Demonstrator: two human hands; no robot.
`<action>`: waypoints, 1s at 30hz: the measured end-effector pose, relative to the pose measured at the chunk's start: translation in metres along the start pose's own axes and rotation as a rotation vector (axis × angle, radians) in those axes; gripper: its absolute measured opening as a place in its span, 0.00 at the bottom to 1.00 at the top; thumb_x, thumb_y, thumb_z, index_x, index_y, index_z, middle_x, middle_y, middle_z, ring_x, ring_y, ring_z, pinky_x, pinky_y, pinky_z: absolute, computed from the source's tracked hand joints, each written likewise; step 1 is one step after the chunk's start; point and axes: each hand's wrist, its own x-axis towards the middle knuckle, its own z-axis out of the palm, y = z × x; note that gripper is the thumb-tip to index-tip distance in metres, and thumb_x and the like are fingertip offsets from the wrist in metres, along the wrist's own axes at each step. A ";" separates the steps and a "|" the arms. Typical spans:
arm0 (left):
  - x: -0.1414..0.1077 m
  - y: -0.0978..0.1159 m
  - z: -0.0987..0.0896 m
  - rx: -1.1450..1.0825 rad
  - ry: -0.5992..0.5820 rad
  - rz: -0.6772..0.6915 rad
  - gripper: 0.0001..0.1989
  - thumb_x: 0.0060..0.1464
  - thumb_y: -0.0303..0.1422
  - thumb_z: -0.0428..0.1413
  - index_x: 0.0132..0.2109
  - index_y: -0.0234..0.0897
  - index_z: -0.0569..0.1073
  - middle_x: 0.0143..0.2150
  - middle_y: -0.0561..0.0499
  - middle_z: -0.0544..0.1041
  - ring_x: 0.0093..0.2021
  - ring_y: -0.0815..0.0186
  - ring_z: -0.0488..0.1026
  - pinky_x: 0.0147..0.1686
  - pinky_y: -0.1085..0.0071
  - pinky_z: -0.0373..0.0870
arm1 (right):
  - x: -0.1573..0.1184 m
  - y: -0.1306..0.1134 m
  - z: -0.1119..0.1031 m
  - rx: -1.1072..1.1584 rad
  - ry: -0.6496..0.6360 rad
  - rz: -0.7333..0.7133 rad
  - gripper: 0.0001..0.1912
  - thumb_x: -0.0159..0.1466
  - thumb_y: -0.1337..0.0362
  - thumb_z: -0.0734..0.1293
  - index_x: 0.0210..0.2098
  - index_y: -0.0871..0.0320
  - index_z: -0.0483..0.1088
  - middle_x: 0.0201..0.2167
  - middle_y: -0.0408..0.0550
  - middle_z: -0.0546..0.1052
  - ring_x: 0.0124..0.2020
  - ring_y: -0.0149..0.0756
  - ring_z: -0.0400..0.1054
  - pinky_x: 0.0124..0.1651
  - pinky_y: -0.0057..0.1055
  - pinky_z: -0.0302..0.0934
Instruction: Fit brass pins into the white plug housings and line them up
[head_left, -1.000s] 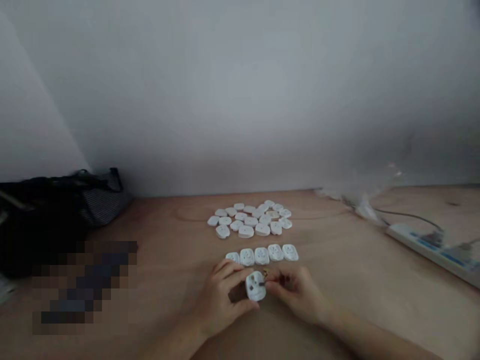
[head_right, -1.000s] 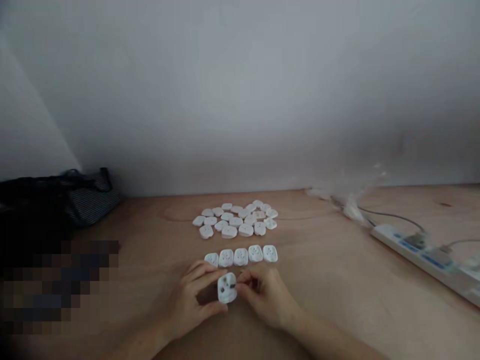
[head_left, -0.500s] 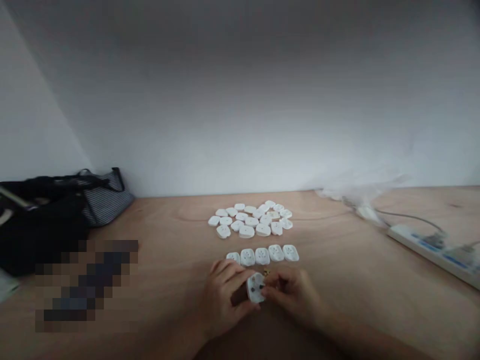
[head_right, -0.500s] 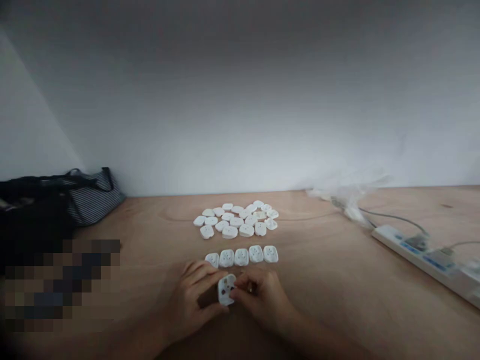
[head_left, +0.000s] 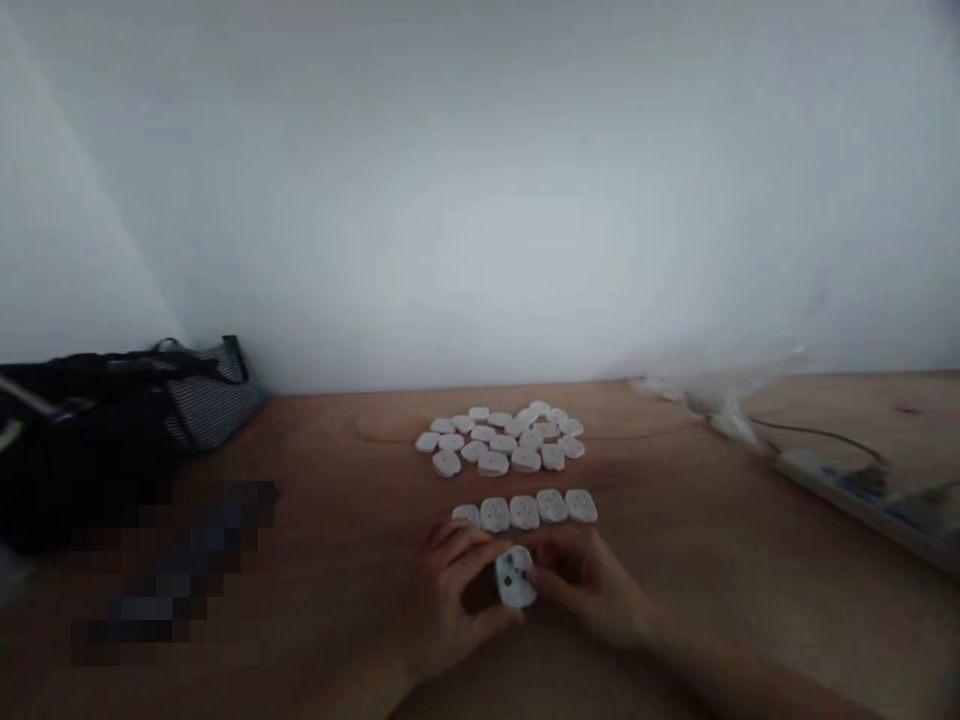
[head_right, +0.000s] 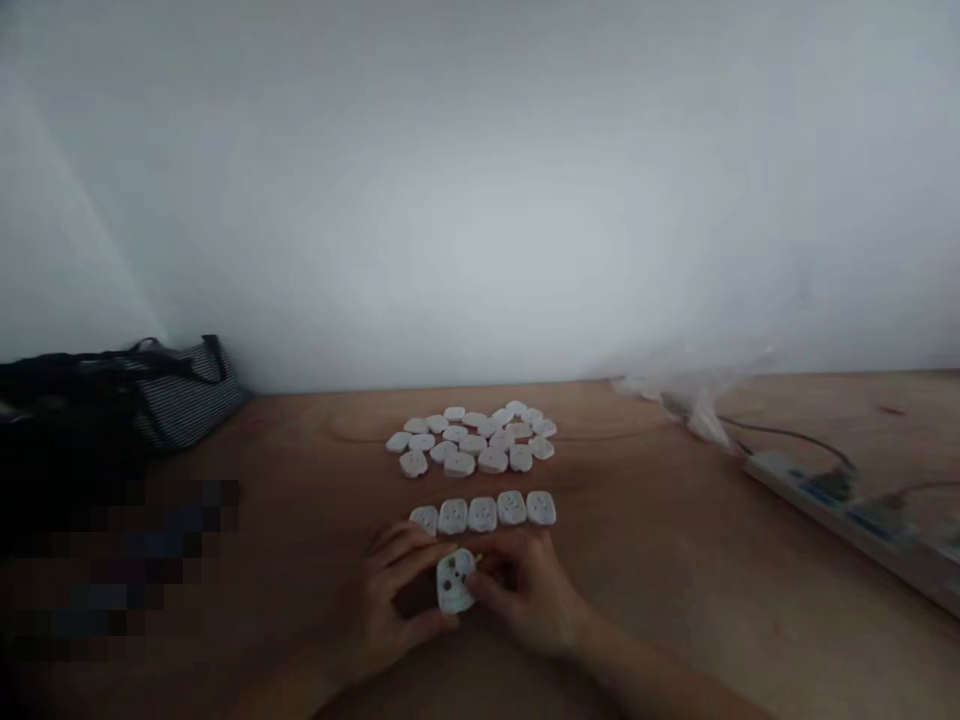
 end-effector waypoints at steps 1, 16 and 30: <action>0.000 0.000 0.001 -0.004 0.011 -0.006 0.24 0.45 0.48 0.60 0.47 0.40 0.73 0.39 0.47 0.75 0.41 0.57 0.68 0.44 0.61 0.63 | 0.000 0.002 0.001 0.026 -0.017 0.003 0.14 0.59 0.58 0.65 0.40 0.58 0.74 0.24 0.44 0.75 0.25 0.31 0.66 0.29 0.26 0.60; 0.005 -0.011 -0.015 -0.045 -0.045 -0.177 0.22 0.49 0.35 0.58 0.52 0.39 0.68 0.44 0.46 0.72 0.45 0.58 0.70 0.45 0.63 0.68 | 0.003 0.009 0.006 -0.110 0.129 -0.028 0.12 0.58 0.58 0.66 0.38 0.57 0.74 0.24 0.44 0.74 0.26 0.32 0.64 0.31 0.28 0.56; -0.009 -0.090 -0.033 -0.350 -0.180 -0.452 0.23 0.47 0.35 0.60 0.51 0.35 0.69 0.50 0.45 0.74 0.52 0.55 0.69 0.54 0.57 0.63 | 0.078 0.002 0.017 -0.695 -0.119 -0.200 0.27 0.51 0.53 0.71 0.48 0.53 0.67 0.44 0.51 0.74 0.48 0.47 0.61 0.50 0.45 0.46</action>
